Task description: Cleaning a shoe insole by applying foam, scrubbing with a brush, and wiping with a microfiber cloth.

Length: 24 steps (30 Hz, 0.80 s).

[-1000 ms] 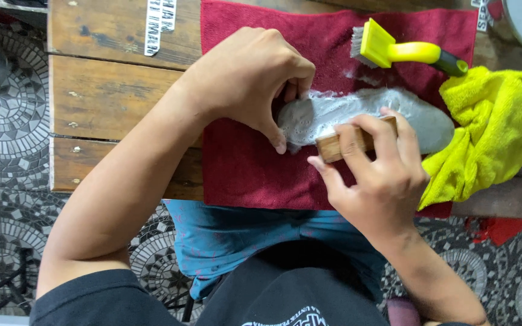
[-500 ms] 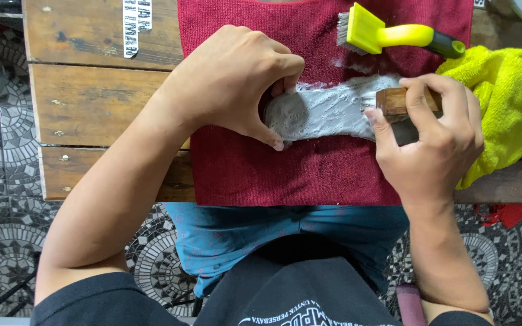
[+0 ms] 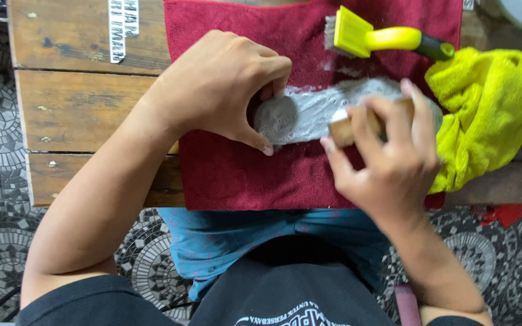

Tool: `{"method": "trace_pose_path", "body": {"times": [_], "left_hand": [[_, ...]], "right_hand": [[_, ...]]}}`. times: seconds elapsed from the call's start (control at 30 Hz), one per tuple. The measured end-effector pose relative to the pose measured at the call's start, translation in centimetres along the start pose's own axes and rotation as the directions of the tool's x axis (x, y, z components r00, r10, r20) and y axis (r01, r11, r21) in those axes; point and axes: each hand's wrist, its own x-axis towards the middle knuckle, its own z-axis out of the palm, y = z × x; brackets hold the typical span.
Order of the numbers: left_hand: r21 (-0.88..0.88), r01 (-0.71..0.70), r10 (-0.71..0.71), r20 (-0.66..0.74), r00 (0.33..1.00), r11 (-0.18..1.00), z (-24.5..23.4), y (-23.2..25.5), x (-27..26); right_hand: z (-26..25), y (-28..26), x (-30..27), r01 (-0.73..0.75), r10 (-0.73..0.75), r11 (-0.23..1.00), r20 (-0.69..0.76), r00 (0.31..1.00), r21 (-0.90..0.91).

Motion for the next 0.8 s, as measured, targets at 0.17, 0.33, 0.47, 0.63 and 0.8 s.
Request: {"method": "trace_pose_path", "body": {"times": [0.17, 0.33, 0.47, 0.63, 0.8], "left_hand": [[0.015, 0.004, -0.004, -0.01, 1.0, 1.0, 0.0, 0.1, -0.2], [-0.022, -0.02, 0.02, -0.024, 1.0, 1.0, 0.6, -0.1, -0.1], [-0.024, -0.064, 0.063, -0.051, 0.997, 0.998, 0.4, -1.0, 0.1], [-0.031, -0.062, 0.06, -0.071, 0.996, 0.998, 0.9, -0.9, -0.1], [-0.107, -0.118, 0.107, -0.107, 0.989, 0.987, 0.4, -1.4, -0.3]], "right_hand": [[0.8, 2.0, 0.3, -0.128, 0.129, 0.99, -0.02, 0.991, 0.066], [1.0, -2.1, 1.8, -0.016, 0.016, 0.992, -0.005, 1.0, 0.125], [1.7, 0.0, 3.3, 0.025, -0.016, 0.992, -0.076, 0.997, 0.123], [1.4, -2.3, 4.0, 0.167, -0.167, 0.958, -0.022, 0.986, 0.232], [2.5, 0.3, 5.6, 0.258, -0.258, 0.951, -0.023, 0.966, 0.169]]}}
